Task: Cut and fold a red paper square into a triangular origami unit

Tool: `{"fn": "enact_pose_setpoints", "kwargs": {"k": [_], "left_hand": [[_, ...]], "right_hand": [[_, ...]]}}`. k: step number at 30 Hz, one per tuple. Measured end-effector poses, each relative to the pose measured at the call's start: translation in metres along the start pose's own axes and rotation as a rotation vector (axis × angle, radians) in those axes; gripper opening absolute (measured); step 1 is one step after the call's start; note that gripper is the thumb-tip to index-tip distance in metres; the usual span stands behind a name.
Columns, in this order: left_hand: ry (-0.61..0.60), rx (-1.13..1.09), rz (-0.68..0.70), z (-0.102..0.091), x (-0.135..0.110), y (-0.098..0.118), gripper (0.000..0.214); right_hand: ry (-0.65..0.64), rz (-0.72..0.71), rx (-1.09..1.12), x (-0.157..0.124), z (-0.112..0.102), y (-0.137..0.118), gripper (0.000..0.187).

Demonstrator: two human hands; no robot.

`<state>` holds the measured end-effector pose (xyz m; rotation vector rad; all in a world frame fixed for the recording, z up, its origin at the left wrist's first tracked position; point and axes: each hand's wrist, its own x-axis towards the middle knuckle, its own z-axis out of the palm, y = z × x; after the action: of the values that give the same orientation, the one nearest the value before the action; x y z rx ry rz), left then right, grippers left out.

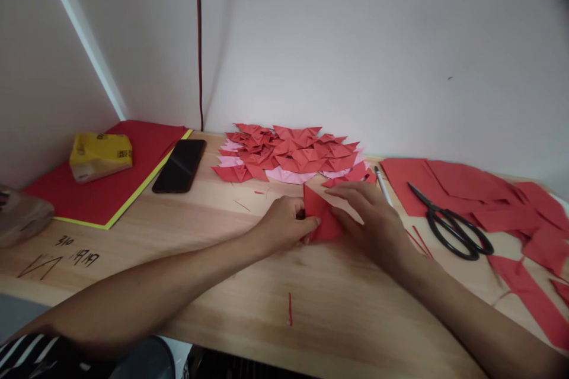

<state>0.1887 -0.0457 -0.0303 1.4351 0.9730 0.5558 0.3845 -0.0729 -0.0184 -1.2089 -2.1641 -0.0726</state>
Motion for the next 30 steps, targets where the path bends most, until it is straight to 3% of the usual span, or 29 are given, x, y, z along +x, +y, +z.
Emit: {"fn": "enact_pose_setpoints", "kwargs": {"k": [3,5,13,19,24,27,28,29,30], "left_hand": [[0.032,-0.115,-0.071,-0.001,0.001,0.004,0.01],[0.034,-0.202,-0.08,-0.003,0.001,0.007,0.009],[-0.057,-0.521,-0.203,-0.017,-0.003,0.011,0.01],[-0.096,-0.518,-0.237,-0.019,-0.002,0.011,0.01],[-0.187,-0.381,-0.317,-0.022,-0.004,0.014,0.024],[-0.347,-0.007,-0.329,-0.027,-0.012,0.024,0.042],[-0.374,0.15,-0.261,-0.029,-0.016,0.028,0.044],[-0.305,0.273,-0.119,-0.031,-0.019,0.032,0.043],[-0.157,0.403,0.064,-0.033,-0.022,0.036,0.041]], "right_hand": [[0.012,-0.245,-0.172,-0.003,0.0,-0.007,0.022],[-0.033,-0.304,-0.177,-0.005,0.001,-0.011,0.023],[-0.154,-0.268,-0.114,-0.008,0.009,-0.012,0.024],[-0.14,-0.259,-0.107,-0.009,0.012,-0.009,0.021],[-0.148,-0.296,-0.055,-0.009,0.007,-0.008,0.019],[-0.171,-0.275,-0.002,-0.01,0.005,-0.005,0.021],[-0.187,-0.266,0.013,-0.011,0.006,-0.003,0.022],[-0.204,-0.261,0.028,-0.011,0.006,-0.002,0.022],[-0.217,-0.261,0.042,-0.012,0.007,-0.001,0.023]]}}
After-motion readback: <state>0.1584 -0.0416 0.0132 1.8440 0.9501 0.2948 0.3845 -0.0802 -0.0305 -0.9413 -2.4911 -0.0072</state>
